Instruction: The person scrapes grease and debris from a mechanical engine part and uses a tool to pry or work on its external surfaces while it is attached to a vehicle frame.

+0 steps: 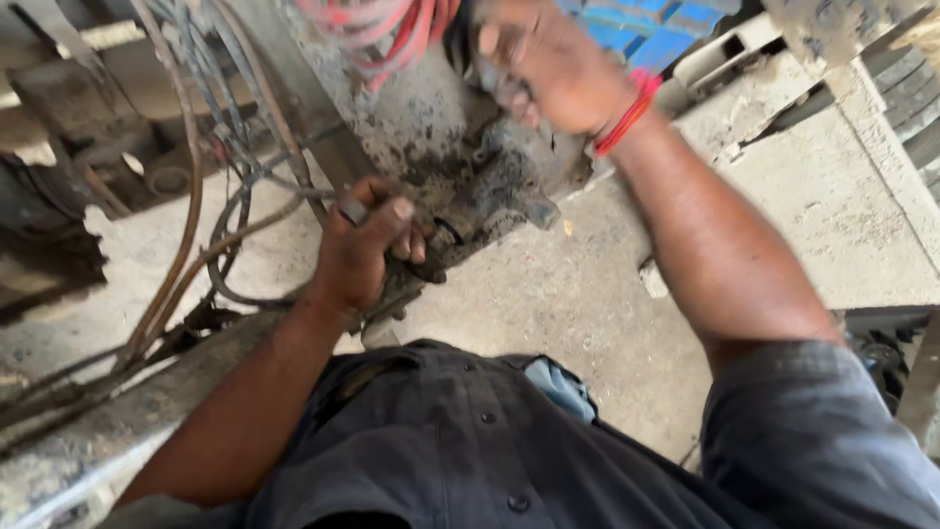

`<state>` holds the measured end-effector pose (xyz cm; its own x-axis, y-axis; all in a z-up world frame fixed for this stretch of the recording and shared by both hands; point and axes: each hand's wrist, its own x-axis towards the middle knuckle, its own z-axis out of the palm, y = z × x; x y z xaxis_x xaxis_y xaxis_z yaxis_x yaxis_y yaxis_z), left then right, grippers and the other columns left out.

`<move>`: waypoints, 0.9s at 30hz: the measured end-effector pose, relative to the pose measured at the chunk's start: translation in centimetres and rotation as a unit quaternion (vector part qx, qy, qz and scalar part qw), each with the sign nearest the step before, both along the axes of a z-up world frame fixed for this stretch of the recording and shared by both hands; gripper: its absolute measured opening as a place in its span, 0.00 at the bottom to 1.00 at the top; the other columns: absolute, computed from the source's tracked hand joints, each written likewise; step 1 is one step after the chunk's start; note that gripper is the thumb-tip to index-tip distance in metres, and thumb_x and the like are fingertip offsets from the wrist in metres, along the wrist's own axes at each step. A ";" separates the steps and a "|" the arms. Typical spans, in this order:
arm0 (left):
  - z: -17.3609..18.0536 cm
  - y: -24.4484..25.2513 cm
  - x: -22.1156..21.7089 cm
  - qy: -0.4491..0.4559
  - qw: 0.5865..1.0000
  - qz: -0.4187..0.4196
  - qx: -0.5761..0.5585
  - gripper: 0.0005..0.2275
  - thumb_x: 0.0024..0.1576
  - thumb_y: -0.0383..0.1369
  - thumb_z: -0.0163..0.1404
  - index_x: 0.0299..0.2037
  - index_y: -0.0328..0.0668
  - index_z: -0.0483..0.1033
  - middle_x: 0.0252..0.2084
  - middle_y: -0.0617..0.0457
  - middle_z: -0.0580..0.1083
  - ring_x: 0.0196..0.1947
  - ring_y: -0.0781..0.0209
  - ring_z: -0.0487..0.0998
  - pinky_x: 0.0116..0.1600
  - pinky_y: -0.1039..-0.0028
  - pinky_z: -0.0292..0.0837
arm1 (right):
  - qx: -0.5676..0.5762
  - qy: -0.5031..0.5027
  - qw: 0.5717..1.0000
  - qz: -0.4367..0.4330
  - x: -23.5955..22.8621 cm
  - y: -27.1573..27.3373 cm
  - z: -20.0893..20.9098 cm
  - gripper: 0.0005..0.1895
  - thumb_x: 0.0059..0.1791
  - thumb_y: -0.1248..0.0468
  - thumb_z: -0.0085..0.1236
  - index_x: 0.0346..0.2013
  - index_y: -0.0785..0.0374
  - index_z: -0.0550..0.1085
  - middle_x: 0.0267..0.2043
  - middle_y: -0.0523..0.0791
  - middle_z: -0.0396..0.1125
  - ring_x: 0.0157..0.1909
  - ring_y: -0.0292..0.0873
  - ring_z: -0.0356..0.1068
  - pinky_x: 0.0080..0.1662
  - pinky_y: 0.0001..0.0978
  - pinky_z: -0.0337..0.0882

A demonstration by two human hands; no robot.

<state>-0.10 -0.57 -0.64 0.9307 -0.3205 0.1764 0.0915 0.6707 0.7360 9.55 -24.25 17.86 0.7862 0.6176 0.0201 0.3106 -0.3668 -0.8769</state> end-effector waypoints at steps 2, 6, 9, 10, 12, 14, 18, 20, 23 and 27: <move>-0.5 -0.2 0.0 0.035 0.999 0.005 -0.032 0.07 0.64 0.33 0.53 0.39 0.38 0.70 0.24 0.53 0.68 0.25 0.60 0.73 0.42 0.63 0.77 | 0.054 0.015 0.998 -0.018 0.2 -0.7 0.2 0.21 0.65 0.52 0.43 0.34 0.62 0.63 0.22 0.40 0.54 0.21 0.34 0.55 0.26 0.26 0.60; -0.2 -0.4 0.3 0.008 0.999 0.031 -0.037 0.09 0.66 0.33 0.51 0.36 0.39 0.68 0.23 0.53 0.67 0.26 0.59 0.74 0.47 0.61 0.81 | -0.006 0.032 0.999 -0.019 1.0 0.1 -0.9 0.11 0.58 0.56 0.44 0.41 0.61 0.65 0.21 0.40 0.58 0.20 0.35 0.59 0.23 0.27 0.60; -0.2 -1.0 -0.1 0.057 0.996 0.074 -0.009 0.06 0.63 0.32 0.51 0.36 0.39 0.69 0.20 0.55 0.65 0.21 0.61 0.72 0.39 0.63 0.78 | -0.125 -0.060 0.988 -0.074 1.5 -1.0 0.5 0.14 0.57 0.52 0.39 0.41 0.58 0.67 0.24 0.36 0.66 0.22 0.30 0.69 0.24 0.23 0.69; -0.2 -1.0 0.0 0.051 0.996 0.072 -0.016 0.07 0.64 0.31 0.51 0.36 0.39 0.69 0.20 0.56 0.65 0.21 0.61 0.71 0.39 0.63 0.78 | -0.082 -0.016 0.991 -0.101 1.6 -0.9 0.4 0.14 0.58 0.53 0.41 0.41 0.60 0.68 0.23 0.38 0.63 0.21 0.31 0.65 0.23 0.24 0.65; -0.1 -0.8 -0.1 0.039 0.996 0.067 -0.031 0.08 0.66 0.31 0.51 0.36 0.39 0.67 0.20 0.57 0.64 0.21 0.62 0.70 0.41 0.63 0.78 | 0.006 0.072 0.986 -0.153 1.5 -0.1 0.5 0.15 0.60 0.55 0.44 0.43 0.65 0.70 0.23 0.40 0.57 0.20 0.33 0.57 0.21 0.27 0.58; 0.2 -0.5 -0.2 0.047 0.997 0.056 -0.022 0.08 0.65 0.32 0.50 0.35 0.40 0.67 0.20 0.56 0.65 0.22 0.61 0.72 0.44 0.62 0.81 | 0.016 0.125 0.984 -0.127 -0.4 1.4 -0.3 0.09 0.55 0.58 0.45 0.45 0.57 0.70 0.22 0.37 0.58 0.19 0.30 0.57 0.21 0.23 0.59; 0.2 -0.7 0.1 0.064 0.995 0.070 -0.031 0.08 0.66 0.31 0.50 0.35 0.40 0.67 0.20 0.56 0.64 0.21 0.61 0.70 0.39 0.63 0.76 | -0.080 0.033 0.980 -0.179 0.4 0.4 2.4 0.16 0.59 0.58 0.37 0.37 0.62 0.71 0.19 0.41 0.61 0.18 0.32 0.61 0.16 0.26 0.53; 0.4 -0.9 0.0 0.054 0.995 0.076 -0.034 0.08 0.66 0.31 0.51 0.35 0.41 0.66 0.20 0.56 0.64 0.20 0.61 0.70 0.42 0.63 0.77 | -0.003 0.022 0.984 -0.175 1.3 0.7 1.0 0.12 0.58 0.62 0.39 0.37 0.64 0.70 0.21 0.42 0.60 0.18 0.35 0.62 0.19 0.28 0.61; 0.8 -0.7 -0.2 0.055 0.995 0.088 0.000 0.08 0.65 0.31 0.50 0.34 0.42 0.67 0.19 0.56 0.65 0.19 0.61 0.70 0.42 0.63 0.79 | 0.032 0.041 0.993 -0.108 0.2 -0.5 -1.6 0.11 0.60 0.61 0.40 0.38 0.62 0.67 0.23 0.42 0.56 0.20 0.34 0.58 0.22 0.27 0.60; 0.3 -0.8 -0.3 0.029 0.994 0.102 -0.007 0.09 0.67 0.31 0.50 0.34 0.43 0.66 0.20 0.57 0.64 0.20 0.61 0.70 0.42 0.63 0.78 | 0.143 0.078 0.967 -0.196 4.2 -4.9 -1.8 0.16 0.62 0.60 0.41 0.38 0.68 0.72 0.26 0.46 0.64 0.23 0.38 0.65 0.27 0.32 0.67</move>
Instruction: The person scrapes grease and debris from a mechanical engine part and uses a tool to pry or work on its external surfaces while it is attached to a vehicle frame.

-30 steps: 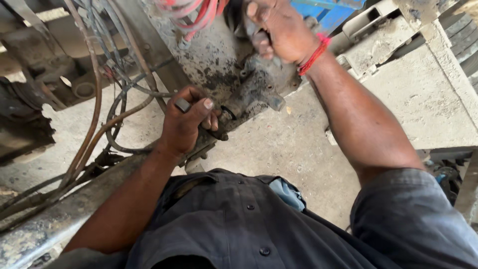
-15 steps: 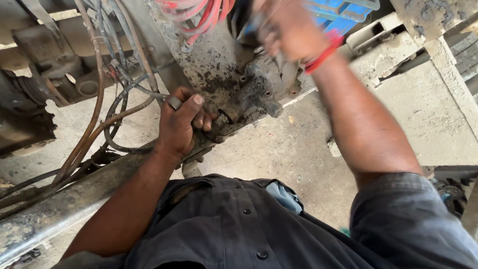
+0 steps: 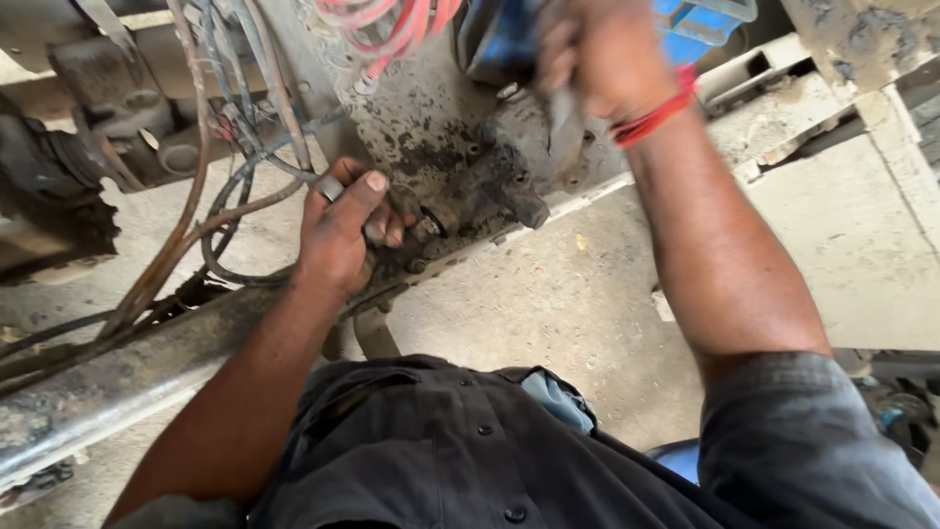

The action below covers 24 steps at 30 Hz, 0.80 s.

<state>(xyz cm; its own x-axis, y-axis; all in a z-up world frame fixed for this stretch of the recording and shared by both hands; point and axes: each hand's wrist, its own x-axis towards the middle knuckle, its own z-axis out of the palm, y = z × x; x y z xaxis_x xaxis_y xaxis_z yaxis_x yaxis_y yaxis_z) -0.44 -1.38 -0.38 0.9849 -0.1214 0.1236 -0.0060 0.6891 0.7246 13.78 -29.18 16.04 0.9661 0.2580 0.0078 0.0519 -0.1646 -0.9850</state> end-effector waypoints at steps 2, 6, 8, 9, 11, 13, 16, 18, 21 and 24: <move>0.0 0.1 0.0 0.014 1.000 0.007 0.009 0.08 0.66 0.32 0.51 0.35 0.43 0.66 0.20 0.57 0.64 0.20 0.61 0.70 0.41 0.62 0.78 | 0.017 -0.109 0.993 -0.041 0.3 -1.2 -1.1 0.20 0.62 0.58 0.39 0.31 0.67 0.69 0.22 0.46 0.63 0.21 0.41 0.66 0.25 0.34 0.67; 0.0 0.3 0.1 0.022 1.000 -0.007 -0.009 0.09 0.64 0.31 0.52 0.36 0.47 0.63 0.22 0.57 0.64 0.22 0.61 0.70 0.38 0.58 0.77 | 0.154 -0.033 0.977 -0.143 -2.4 -0.8 -2.3 0.11 0.59 0.58 0.42 0.33 0.57 0.64 0.21 0.40 0.58 0.17 0.35 0.55 0.20 0.30 0.59; -0.4 0.5 -0.3 0.029 0.999 -0.027 -0.006 0.07 0.65 0.32 0.51 0.38 0.43 0.66 0.21 0.55 0.65 0.23 0.60 0.72 0.44 0.57 0.77 | 0.211 -0.104 0.963 -0.132 -2.1 -2.1 0.0 0.19 0.64 0.57 0.42 0.31 0.62 0.62 0.22 0.43 0.54 0.19 0.39 0.52 0.24 0.35 0.59; -0.5 0.7 -0.1 0.028 0.999 -0.037 -0.001 0.06 0.66 0.32 0.51 0.39 0.41 0.68 0.21 0.55 0.65 0.23 0.59 0.72 0.48 0.57 0.78 | 0.219 -0.123 0.957 -0.147 -2.2 -2.0 0.1 0.19 0.63 0.56 0.41 0.31 0.61 0.62 0.23 0.44 0.55 0.20 0.40 0.53 0.25 0.36 0.59; -0.7 1.0 -0.2 0.016 0.999 -0.051 0.006 0.07 0.66 0.33 0.51 0.38 0.41 0.68 0.21 0.55 0.65 0.23 0.59 0.73 0.49 0.55 0.79 | 0.209 -0.140 0.947 -0.199 -3.6 -1.0 -0.8 0.16 0.60 0.52 0.40 0.34 0.58 0.63 0.24 0.44 0.58 0.21 0.41 0.57 0.24 0.36 0.61; -0.7 0.9 0.0 0.006 0.998 -0.060 0.004 0.07 0.66 0.34 0.50 0.39 0.41 0.68 0.22 0.55 0.65 0.24 0.59 0.73 0.51 0.53 0.80 | 0.207 -0.157 0.946 -0.194 -4.9 -0.1 -1.3 0.15 0.59 0.49 0.41 0.37 0.56 0.63 0.24 0.43 0.59 0.21 0.41 0.58 0.24 0.36 0.61; -1.0 1.5 -1.2 0.019 0.997 -0.072 0.001 0.07 0.66 0.34 0.50 0.39 0.40 0.69 0.23 0.54 0.66 0.26 0.59 0.74 0.53 0.52 0.80 | 0.272 -0.169 0.940 -0.122 -6.2 -0.9 -1.1 0.19 0.66 0.51 0.45 0.38 0.60 0.61 0.24 0.42 0.52 0.22 0.40 0.51 0.26 0.35 0.56; -0.7 1.3 -0.5 0.020 0.997 -0.078 -0.009 0.07 0.67 0.33 0.50 0.39 0.40 0.69 0.23 0.54 0.66 0.26 0.59 0.74 0.54 0.54 0.80 | 0.288 -0.151 0.937 -0.131 -5.7 -1.5 -0.1 0.18 0.66 0.53 0.44 0.38 0.61 0.61 0.24 0.40 0.50 0.23 0.38 0.48 0.27 0.32 0.53; -0.2 0.9 -0.6 0.022 0.999 -0.048 0.010 0.08 0.67 0.32 0.51 0.37 0.40 0.69 0.20 0.55 0.64 0.22 0.59 0.72 0.50 0.57 0.81 | 0.192 -0.101 0.960 -0.177 -5.2 1.2 -2.6 0.14 0.59 0.51 0.45 0.37 0.56 0.65 0.23 0.40 0.54 0.19 0.38 0.52 0.23 0.33 0.58; -0.3 0.7 -0.6 0.083 0.996 -0.027 -0.008 0.05 0.63 0.30 0.51 0.39 0.43 0.67 0.22 0.53 0.67 0.23 0.58 0.72 0.39 0.57 0.75 | 0.202 -0.230 0.949 -0.071 -6.4 -1.7 -1.4 0.20 0.66 0.50 0.45 0.36 0.58 0.62 0.25 0.43 0.52 0.23 0.42 0.52 0.28 0.34 0.57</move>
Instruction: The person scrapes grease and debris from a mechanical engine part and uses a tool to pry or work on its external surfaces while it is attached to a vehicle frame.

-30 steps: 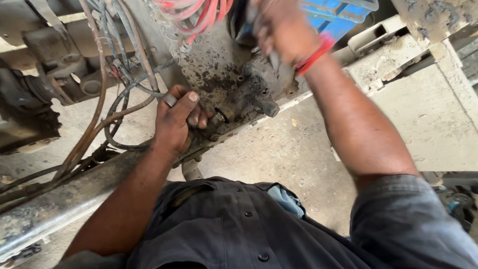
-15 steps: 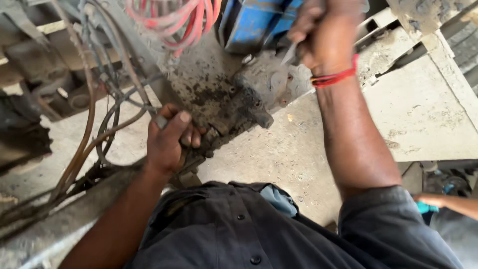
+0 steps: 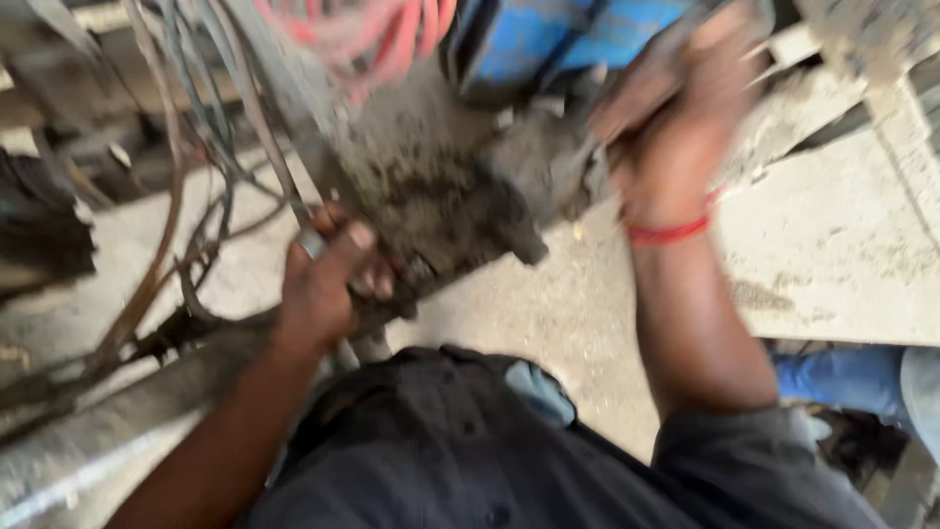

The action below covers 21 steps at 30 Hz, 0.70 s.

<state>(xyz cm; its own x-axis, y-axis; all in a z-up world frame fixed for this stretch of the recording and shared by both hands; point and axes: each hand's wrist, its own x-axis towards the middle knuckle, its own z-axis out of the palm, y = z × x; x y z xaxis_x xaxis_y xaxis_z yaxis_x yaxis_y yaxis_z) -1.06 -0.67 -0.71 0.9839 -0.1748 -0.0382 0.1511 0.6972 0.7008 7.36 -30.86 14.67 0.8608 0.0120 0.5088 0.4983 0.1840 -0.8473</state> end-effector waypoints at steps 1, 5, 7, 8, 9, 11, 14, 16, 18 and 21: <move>-0.1 -0.2 -0.2 -0.009 1.000 0.006 -0.008 0.05 0.64 0.31 0.51 0.39 0.42 0.67 0.21 0.54 0.66 0.22 0.59 0.71 0.41 0.58 0.76 | 0.028 -0.018 0.999 0.014 -0.4 -1.3 0.5 0.22 0.67 0.51 0.44 0.34 0.59 0.60 0.25 0.43 0.51 0.24 0.42 0.51 0.29 0.35 0.56; 1.0 -0.4 -0.5 -0.035 0.998 0.044 -0.024 0.07 0.66 0.32 0.52 0.42 0.41 0.67 0.21 0.55 0.63 0.21 0.61 0.70 0.45 0.59 0.78 | 0.132 0.103 0.986 0.005 0.6 0.7 -0.9 0.16 0.61 0.54 0.43 0.32 0.55 0.59 0.24 0.39 0.51 0.23 0.37 0.48 0.27 0.32 0.54; 1.6 -0.6 -0.5 -0.038 0.996 0.072 -0.019 0.07 0.66 0.32 0.52 0.42 0.39 0.67 0.23 0.54 0.65 0.23 0.60 0.70 0.44 0.58 0.77 | 0.090 0.067 0.994 0.008 0.7 1.8 -1.4 0.14 0.59 0.51 0.45 0.35 0.54 0.62 0.22 0.40 0.53 0.20 0.36 0.51 0.25 0.31 0.58; 2.0 -0.8 -0.3 -0.042 0.995 0.090 -0.014 0.08 0.66 0.32 0.52 0.42 0.38 0.67 0.26 0.53 0.66 0.24 0.59 0.71 0.43 0.57 0.77 | 0.077 -0.004 0.997 0.023 1.2 0.9 -0.9 0.17 0.61 0.49 0.46 0.35 0.55 0.62 0.21 0.40 0.53 0.20 0.37 0.51 0.25 0.32 0.58; 2.2 -1.1 -1.0 -0.035 0.995 0.098 -0.009 0.08 0.66 0.32 0.53 0.43 0.36 0.67 0.28 0.51 0.67 0.25 0.58 0.71 0.43 0.57 0.76 | 0.065 -0.066 0.995 0.025 0.7 -0.6 -1.1 0.19 0.63 0.47 0.46 0.36 0.56 0.62 0.21 0.41 0.53 0.19 0.37 0.52 0.24 0.32 0.58; 3.3 -1.5 -2.0 0.048 0.982 0.170 0.068 0.10 0.61 0.31 0.53 0.48 0.45 0.66 0.32 0.52 0.70 0.28 0.57 0.74 0.37 0.58 0.69 | 0.261 0.101 0.955 0.092 3.3 -1.2 -1.5 0.21 0.65 0.50 0.43 0.34 0.59 0.60 0.25 0.42 0.54 0.22 0.37 0.53 0.27 0.30 0.57; 5.5 -2.1 -2.6 -0.136 0.850 0.369 0.350 0.18 0.60 0.32 0.57 0.53 0.37 0.62 0.43 0.49 0.68 0.43 0.52 0.72 0.51 0.59 0.68 | 0.139 0.065 0.980 0.126 2.1 0.2 -3.3 0.18 0.63 0.49 0.45 0.37 0.58 0.62 0.25 0.41 0.54 0.20 0.36 0.53 0.25 0.30 0.59; 6.7 -2.4 -3.5 -0.271 0.703 0.437 0.492 0.19 0.63 0.33 0.59 0.55 0.34 0.62 0.49 0.45 0.66 0.52 0.50 0.70 0.61 0.60 0.67 | 0.022 -0.007 0.990 0.140 1.4 0.5 -2.5 0.19 0.63 0.48 0.47 0.39 0.58 0.64 0.23 0.41 0.54 0.18 0.36 0.54 0.24 0.32 0.60; 7.2 -2.9 -5.0 -0.326 0.626 0.430 0.563 0.17 0.66 0.34 0.60 0.57 0.37 0.66 0.51 0.41 0.65 0.57 0.50 0.68 0.64 0.61 0.66 | 0.013 -0.002 0.984 0.179 1.4 -1.1 -1.0 0.21 0.65 0.49 0.47 0.38 0.61 0.65 0.21 0.42 0.55 0.19 0.37 0.56 0.25 0.32 0.61; 7.9 -5.2 -4.7 -0.388 0.540 0.342 0.663 0.14 0.60 0.35 0.61 0.51 0.43 0.71 0.54 0.47 0.72 0.59 0.47 0.73 0.64 0.56 0.66 | -0.019 0.064 0.966 0.250 3.1 -0.9 1.0 0.19 0.64 0.51 0.51 0.39 0.64 0.68 0.21 0.41 0.55 0.19 0.34 0.56 0.25 0.30 0.60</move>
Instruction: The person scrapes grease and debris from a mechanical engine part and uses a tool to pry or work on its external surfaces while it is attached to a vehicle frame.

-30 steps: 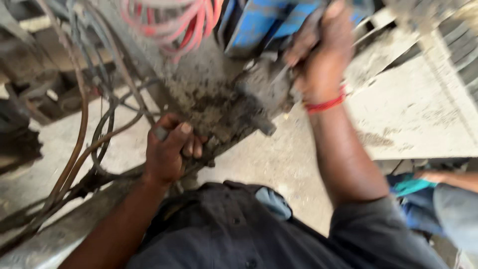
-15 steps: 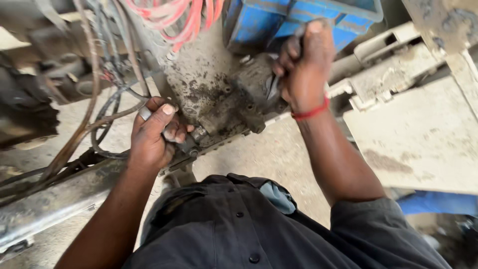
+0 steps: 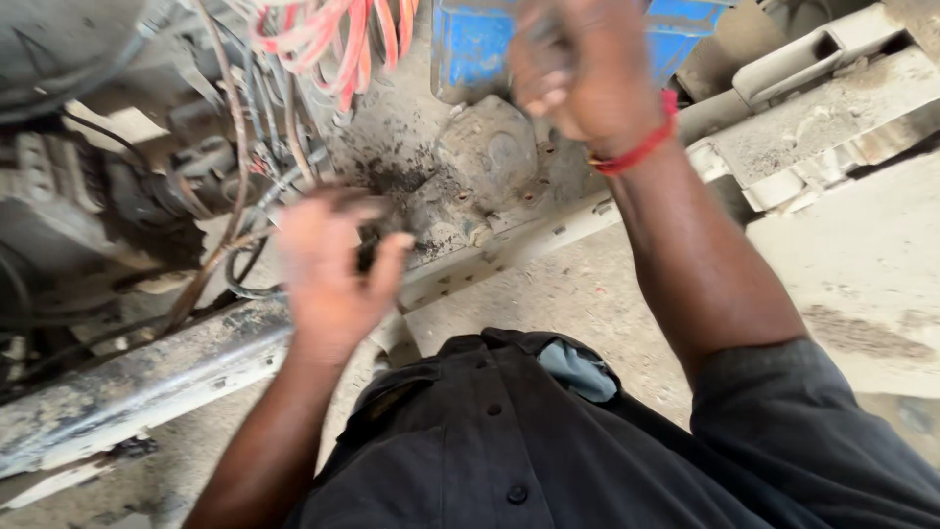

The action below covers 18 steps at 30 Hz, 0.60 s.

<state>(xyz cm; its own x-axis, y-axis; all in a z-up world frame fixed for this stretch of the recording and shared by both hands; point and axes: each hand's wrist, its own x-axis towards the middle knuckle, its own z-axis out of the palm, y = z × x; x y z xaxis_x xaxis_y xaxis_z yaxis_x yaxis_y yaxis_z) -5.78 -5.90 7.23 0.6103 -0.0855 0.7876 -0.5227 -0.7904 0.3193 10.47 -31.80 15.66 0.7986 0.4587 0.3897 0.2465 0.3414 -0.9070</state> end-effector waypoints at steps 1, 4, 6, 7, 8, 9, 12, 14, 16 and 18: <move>0.1 -0.9 0.1 0.058 0.998 0.014 0.022 0.16 0.57 0.36 0.61 0.51 0.40 0.73 0.50 0.45 0.71 0.54 0.45 0.73 0.60 0.54 0.67 | -0.036 0.020 0.999 0.014 0.3 0.6 0.3 0.17 0.62 0.52 0.52 0.40 0.63 0.68 0.21 0.39 0.56 0.19 0.33 0.56 0.24 0.30 0.60; 0.0 -2.2 0.7 0.171 0.981 0.042 0.078 0.20 0.54 0.39 0.60 0.51 0.36 0.75 0.45 0.43 0.72 0.43 0.44 0.77 0.50 0.53 0.72 | -0.155 0.029 0.987 0.031 1.0 3.7 0.0 0.14 0.57 0.51 0.52 0.40 0.59 0.68 0.24 0.37 0.59 0.20 0.31 0.58 0.21 0.29 0.61; -0.2 -2.4 1.0 0.192 0.977 0.054 0.081 0.19 0.55 0.40 0.60 0.52 0.37 0.75 0.44 0.44 0.73 0.39 0.46 0.79 0.46 0.54 0.74 | -0.125 -0.026 0.986 0.109 1.7 3.6 -0.2 0.17 0.60 0.50 0.50 0.39 0.60 0.67 0.24 0.39 0.58 0.21 0.32 0.58 0.23 0.29 0.61; -0.4 -2.4 1.0 0.186 0.978 0.058 0.068 0.18 0.56 0.39 0.59 0.52 0.39 0.76 0.43 0.45 0.73 0.38 0.46 0.79 0.45 0.55 0.75 | -0.104 -0.002 0.993 0.062 2.5 3.6 -0.5 0.17 0.61 0.50 0.50 0.39 0.61 0.69 0.24 0.39 0.58 0.21 0.32 0.58 0.24 0.29 0.61; -0.5 -2.3 0.8 0.181 0.980 0.063 0.055 0.16 0.58 0.39 0.59 0.53 0.41 0.77 0.42 0.45 0.73 0.36 0.46 0.79 0.43 0.56 0.76 | -0.082 0.022 0.996 0.015 3.5 3.8 -0.9 0.17 0.61 0.50 0.50 0.39 0.61 0.70 0.24 0.38 0.58 0.21 0.32 0.57 0.25 0.28 0.61; -0.6 -2.3 0.6 0.183 0.979 0.066 0.062 0.16 0.57 0.39 0.59 0.53 0.42 0.77 0.43 0.46 0.74 0.37 0.45 0.79 0.43 0.57 0.76 | -0.060 0.047 0.997 -0.032 4.1 4.0 -1.7 0.18 0.62 0.51 0.49 0.38 0.62 0.71 0.24 0.38 0.57 0.21 0.31 0.57 0.26 0.27 0.61; -0.1 -2.2 0.9 0.172 0.980 0.074 0.074 0.16 0.57 0.38 0.58 0.52 0.44 0.77 0.46 0.47 0.75 0.37 0.43 0.79 0.42 0.57 0.76 | -0.120 -0.061 0.991 0.014 5.0 5.1 -4.9 0.16 0.64 0.54 0.52 0.39 0.58 0.64 0.29 0.36 0.54 0.27 0.31 0.56 0.29 0.27 0.59; -0.3 -2.3 0.6 0.171 0.980 0.073 0.066 0.16 0.57 0.38 0.57 0.53 0.45 0.77 0.46 0.48 0.75 0.37 0.43 0.79 0.42 0.57 0.76 | -0.073 -0.048 0.996 0.008 7.9 3.2 -4.4 0.12 0.64 0.57 0.51 0.43 0.61 0.70 0.32 0.38 0.61 0.31 0.33 0.62 0.31 0.29 0.63; -0.4 -2.3 0.6 0.196 0.974 0.082 0.075 0.16 0.57 0.39 0.57 0.53 0.45 0.77 0.45 0.47 0.75 0.37 0.43 0.79 0.42 0.57 0.76 | -0.072 -0.013 0.996 -0.053 8.6 2.9 -4.7 0.11 0.63 0.58 0.51 0.42 0.63 0.72 0.31 0.39 0.63 0.29 0.34 0.63 0.30 0.29 0.62; -0.1 -2.2 0.7 0.200 0.974 0.079 0.074 0.16 0.58 0.40 0.58 0.53 0.45 0.77 0.45 0.46 0.75 0.37 0.43 0.80 0.41 0.57 0.76 | -0.116 0.040 0.978 -0.169 7.9 3.4 -4.8 0.14 0.61 0.59 0.52 0.35 0.62 0.68 0.25 0.39 0.59 0.23 0.33 0.59 0.24 0.28 0.59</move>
<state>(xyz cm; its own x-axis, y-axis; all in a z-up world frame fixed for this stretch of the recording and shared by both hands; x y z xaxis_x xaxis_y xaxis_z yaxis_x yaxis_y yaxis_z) -5.05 -8.06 7.10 0.8804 -0.0606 0.4704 -0.2482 -0.9041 0.3480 18.40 -28.42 10.89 0.9435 0.2313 0.2372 0.2355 0.0353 -0.9712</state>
